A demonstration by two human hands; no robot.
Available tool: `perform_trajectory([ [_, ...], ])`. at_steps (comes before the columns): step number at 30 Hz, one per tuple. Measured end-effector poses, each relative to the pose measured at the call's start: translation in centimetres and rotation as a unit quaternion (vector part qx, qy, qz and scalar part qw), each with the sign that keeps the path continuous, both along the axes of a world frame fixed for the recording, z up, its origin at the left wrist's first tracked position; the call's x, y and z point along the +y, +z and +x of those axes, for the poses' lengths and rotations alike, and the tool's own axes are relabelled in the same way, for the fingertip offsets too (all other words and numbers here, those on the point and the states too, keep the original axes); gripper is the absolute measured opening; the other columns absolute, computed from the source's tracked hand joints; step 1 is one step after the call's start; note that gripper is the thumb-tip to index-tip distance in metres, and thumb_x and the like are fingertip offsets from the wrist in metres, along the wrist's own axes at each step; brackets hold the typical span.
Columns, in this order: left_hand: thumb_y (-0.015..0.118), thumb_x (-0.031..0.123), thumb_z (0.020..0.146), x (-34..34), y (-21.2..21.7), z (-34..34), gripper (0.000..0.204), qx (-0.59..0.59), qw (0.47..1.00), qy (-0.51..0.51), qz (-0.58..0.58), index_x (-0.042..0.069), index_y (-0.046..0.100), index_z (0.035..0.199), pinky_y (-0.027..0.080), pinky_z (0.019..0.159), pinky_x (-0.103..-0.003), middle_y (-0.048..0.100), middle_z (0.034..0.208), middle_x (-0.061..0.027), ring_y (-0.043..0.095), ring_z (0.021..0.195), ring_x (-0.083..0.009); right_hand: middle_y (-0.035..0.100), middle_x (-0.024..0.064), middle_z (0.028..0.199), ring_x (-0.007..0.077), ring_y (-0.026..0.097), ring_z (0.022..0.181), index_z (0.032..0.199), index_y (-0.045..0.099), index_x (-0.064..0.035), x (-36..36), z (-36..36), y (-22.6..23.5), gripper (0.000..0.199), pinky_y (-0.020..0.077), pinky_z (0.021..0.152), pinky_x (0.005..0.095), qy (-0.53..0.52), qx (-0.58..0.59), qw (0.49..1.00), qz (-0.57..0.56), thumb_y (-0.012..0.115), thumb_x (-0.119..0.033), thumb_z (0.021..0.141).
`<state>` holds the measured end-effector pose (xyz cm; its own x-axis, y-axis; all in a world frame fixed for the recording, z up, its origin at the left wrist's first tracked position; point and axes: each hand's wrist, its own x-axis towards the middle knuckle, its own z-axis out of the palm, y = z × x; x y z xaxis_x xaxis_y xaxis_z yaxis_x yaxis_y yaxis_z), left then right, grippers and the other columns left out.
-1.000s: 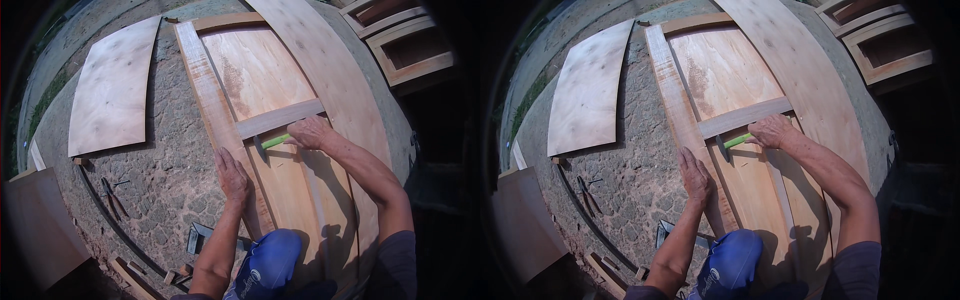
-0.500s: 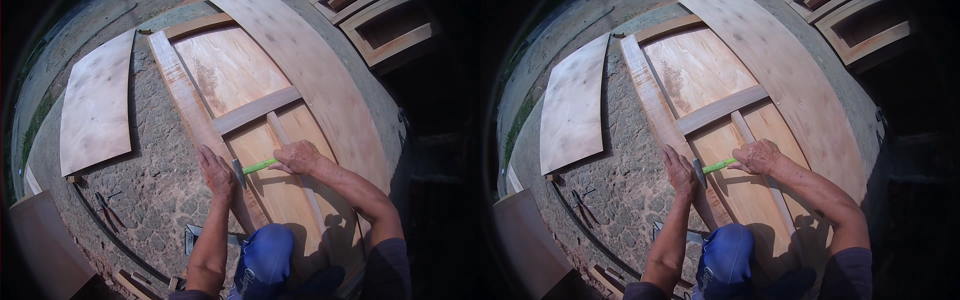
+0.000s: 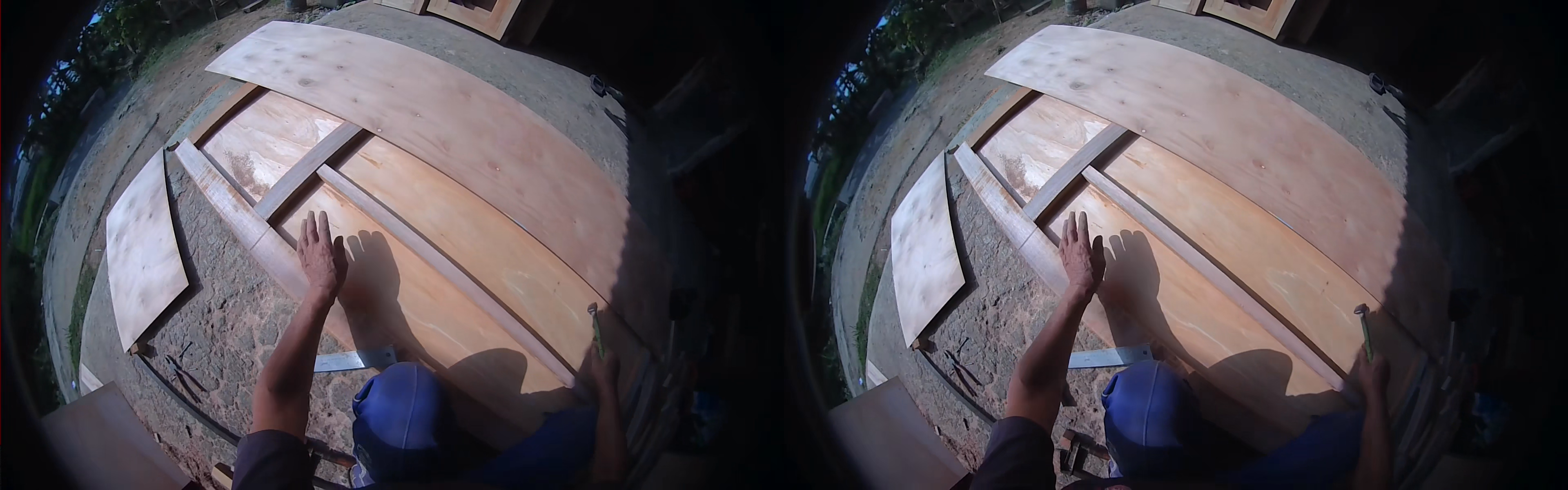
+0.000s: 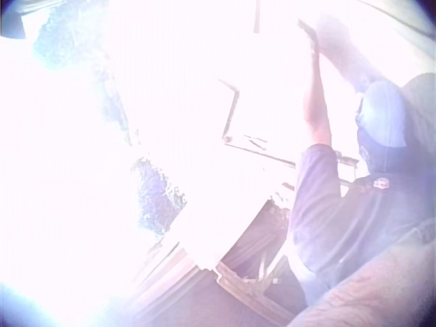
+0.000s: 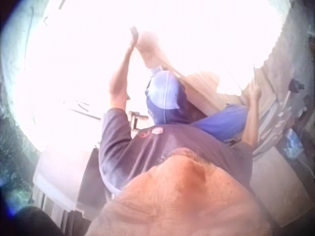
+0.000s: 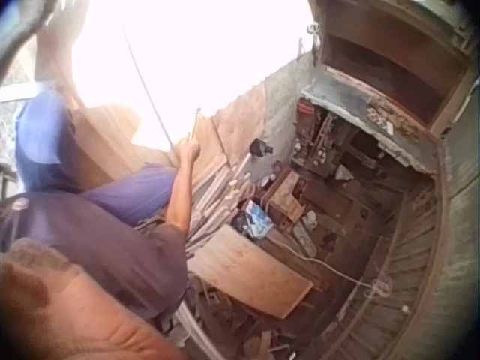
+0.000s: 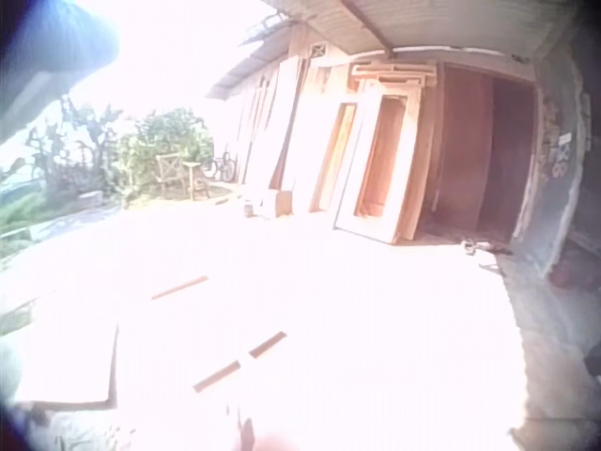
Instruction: The person assembles a wooden frame on a large plywood sheet. They use a pencil and a square ruler to mark measurements, then position wooden strips and secure them with a hammer and nails. The process involves repeated measuring, marking, and nailing to construct the frame structure.
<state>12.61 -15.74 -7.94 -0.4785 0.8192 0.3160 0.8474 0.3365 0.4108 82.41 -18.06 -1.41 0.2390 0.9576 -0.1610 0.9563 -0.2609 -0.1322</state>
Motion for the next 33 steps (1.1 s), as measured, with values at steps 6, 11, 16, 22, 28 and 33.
perform_trajectory([
  [6,0.076,0.041,0.078,3.4,0.8,19.4,0.084,0.136,0.813,-0.548,-0.144,0.019,0.039,0.149,0.027,0.115,-0.051,0.041,0.151,-0.009,0.034,0.143,-0.0284,0.069,0.0243,0.096,0.039,0.068,0.089,0.106,0.068,0.0014,-12.6,21.4,-6.4,0.04,0.051,0.075,0.0483,-0.158,-0.006,0.98,0.124,0.06,-0.036,0.094],
  [11,0.078,0.04,0.074,3.7,-0.6,25.7,0.058,0.107,0.836,-0.509,-0.172,0.023,0.057,0.126,0.037,0.103,-0.046,0.061,0.122,-0.0015,0.055,0.12,-0.0231,0.069,0.0237,0.097,0.0381,0.068,0.09,0.107,0.068,0.0011,-16.5,25.6,-8.6,0.04,0.0511,0.075,0.0478,-0.337,0.092,0.928,0.129,0.06,-0.036,0.094],
  [16,0.065,0.038,0.085,3.4,0.3,26.4,0.021,0.113,0.827,-0.526,-0.164,0.024,0.066,0.1,0.042,0.088,-0.045,0.068,0.102,0.0017,0.063,0.103,-0.0241,0.069,0.023,0.097,0.0372,0.068,0.09,0.108,0.068,0.0008,-17.1,25.5,-8.5,0.039,0.0512,0.075,0.0473,-0.378,0.133,0.906,0.137,0.06,-0.035,0.094],
  [22,0.068,0.039,0.083,3.1,1.5,26.0,0.022,0.111,0.832,-0.504,-0.202,0.027,0.067,0.102,0.042,0.088,-0.045,0.069,0.102,0.0043,0.064,0.107,-0.0215,0.069,0.0223,0.098,0.0361,0.067,0.091,0.109,0.067,0.0004,-18.3,26.4,-9.0,0.039,0.0512,0.076,0.0468,-0.398,0.148,0.893,0.146,0.061,-0.035,0.094],
  [28,0.07,0.037,0.081,3.3,1.0,25.5,0.023,0.077,0.833,-0.514,-0.188,0.028,0.067,0.102,0.042,0.087,-0.045,0.069,0.102,0.0063,0.064,0.106,-0.0208,0.069,0.0215,0.099,0.0351,0.067,0.091,0.11,0.067,0.0,-19.0,27.2,-9.0,0.038,0.0513,0.076,0.0462,-0.412,0.155,0.885,0.15,0.061,-0.034,0.094],
  [33,0.071,0.038,0.08,3.5,0.5,25.5,0.022,0.092,0.833,-0.513,-0.183,0.027,0.067,0.099,0.043,0.086,-0.046,0.069,0.099,0.005,0.065,0.104,-0.0221,0.069,0.0209,0.1,0.0341,0.067,0.092,0.111,0.067,-0.0004,-18.7,27.1,-8.8,0.038,0.0514,0.076,0.0457,-0.417,0.159,0.882,0.152,0.061,-0.034,0.094],
])
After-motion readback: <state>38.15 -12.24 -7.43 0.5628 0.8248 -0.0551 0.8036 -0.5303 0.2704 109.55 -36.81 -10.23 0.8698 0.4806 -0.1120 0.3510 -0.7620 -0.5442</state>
